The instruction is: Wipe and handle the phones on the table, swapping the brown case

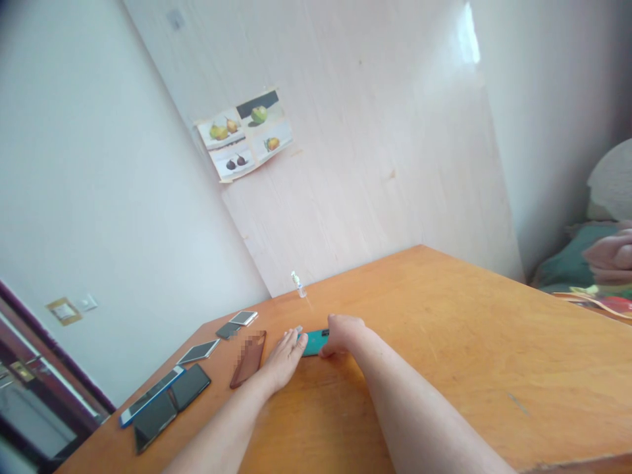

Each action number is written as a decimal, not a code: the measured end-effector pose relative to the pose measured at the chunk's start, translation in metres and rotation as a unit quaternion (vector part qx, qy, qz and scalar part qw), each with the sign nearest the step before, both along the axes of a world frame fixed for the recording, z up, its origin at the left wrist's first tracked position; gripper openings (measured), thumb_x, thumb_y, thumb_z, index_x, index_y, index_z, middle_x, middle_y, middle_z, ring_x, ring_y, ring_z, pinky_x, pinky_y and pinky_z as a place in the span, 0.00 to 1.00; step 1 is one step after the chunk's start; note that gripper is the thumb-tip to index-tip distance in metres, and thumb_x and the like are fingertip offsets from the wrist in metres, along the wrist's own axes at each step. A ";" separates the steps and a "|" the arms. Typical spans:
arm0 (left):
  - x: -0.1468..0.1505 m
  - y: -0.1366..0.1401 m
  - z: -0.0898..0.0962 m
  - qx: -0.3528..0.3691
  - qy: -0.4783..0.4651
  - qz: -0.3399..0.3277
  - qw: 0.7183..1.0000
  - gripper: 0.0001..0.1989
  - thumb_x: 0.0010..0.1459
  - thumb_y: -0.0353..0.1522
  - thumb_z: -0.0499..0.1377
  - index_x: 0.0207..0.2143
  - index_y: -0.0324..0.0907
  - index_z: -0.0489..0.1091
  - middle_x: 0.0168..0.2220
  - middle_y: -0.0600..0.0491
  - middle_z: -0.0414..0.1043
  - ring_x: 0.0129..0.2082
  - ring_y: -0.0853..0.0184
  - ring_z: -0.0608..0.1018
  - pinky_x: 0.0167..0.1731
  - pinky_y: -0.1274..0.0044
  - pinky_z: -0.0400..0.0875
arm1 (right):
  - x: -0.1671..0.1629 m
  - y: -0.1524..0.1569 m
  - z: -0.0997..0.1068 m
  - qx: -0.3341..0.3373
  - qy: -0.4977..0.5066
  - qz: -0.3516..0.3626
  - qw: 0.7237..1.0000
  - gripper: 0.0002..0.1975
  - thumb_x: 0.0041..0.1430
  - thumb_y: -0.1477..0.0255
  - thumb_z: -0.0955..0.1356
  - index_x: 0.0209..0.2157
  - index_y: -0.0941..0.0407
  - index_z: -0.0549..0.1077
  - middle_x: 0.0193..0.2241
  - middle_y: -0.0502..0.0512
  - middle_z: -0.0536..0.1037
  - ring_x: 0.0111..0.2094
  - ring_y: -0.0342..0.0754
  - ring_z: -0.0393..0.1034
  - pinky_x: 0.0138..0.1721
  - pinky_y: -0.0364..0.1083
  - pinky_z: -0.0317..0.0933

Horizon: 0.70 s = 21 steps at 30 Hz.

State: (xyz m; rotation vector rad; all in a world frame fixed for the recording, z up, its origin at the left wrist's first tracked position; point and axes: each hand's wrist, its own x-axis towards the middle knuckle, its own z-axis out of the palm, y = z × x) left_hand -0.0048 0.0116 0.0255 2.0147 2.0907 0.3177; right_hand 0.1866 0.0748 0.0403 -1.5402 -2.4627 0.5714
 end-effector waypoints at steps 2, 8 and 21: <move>0.008 0.000 -0.003 0.002 0.002 -0.004 1.000 0.45 0.60 0.58 0.34 0.67 0.35 0.47 0.69 0.44 0.41 0.69 0.58 0.43 0.66 0.67 0.38 | 0.000 -0.001 0.001 0.001 0.001 0.001 1.000 0.38 0.34 0.51 0.75 0.47 0.56 0.72 0.44 0.64 0.78 0.44 0.62 0.74 0.39 0.51 0.65; 0.049 -0.002 -0.013 0.042 -0.051 -0.093 0.993 0.40 0.63 0.55 0.35 0.66 0.38 0.52 0.68 0.46 0.47 0.68 0.61 0.50 0.66 0.70 0.43 | 0.002 -0.002 0.002 0.000 -0.003 0.009 1.000 0.25 0.44 0.65 0.73 0.45 0.57 0.73 0.43 0.65 0.79 0.46 0.60 0.74 0.39 0.49 0.64; -0.045 -0.004 -0.011 0.043 -0.124 0.002 0.991 0.41 0.53 0.32 0.57 0.67 0.37 0.43 0.68 0.42 0.48 0.67 0.61 0.54 0.63 0.71 0.51 | 0.005 0.011 -0.008 0.006 0.012 -0.001 1.000 0.34 0.34 0.54 0.75 0.45 0.56 0.74 0.43 0.62 0.78 0.42 0.60 0.74 0.34 0.47 0.63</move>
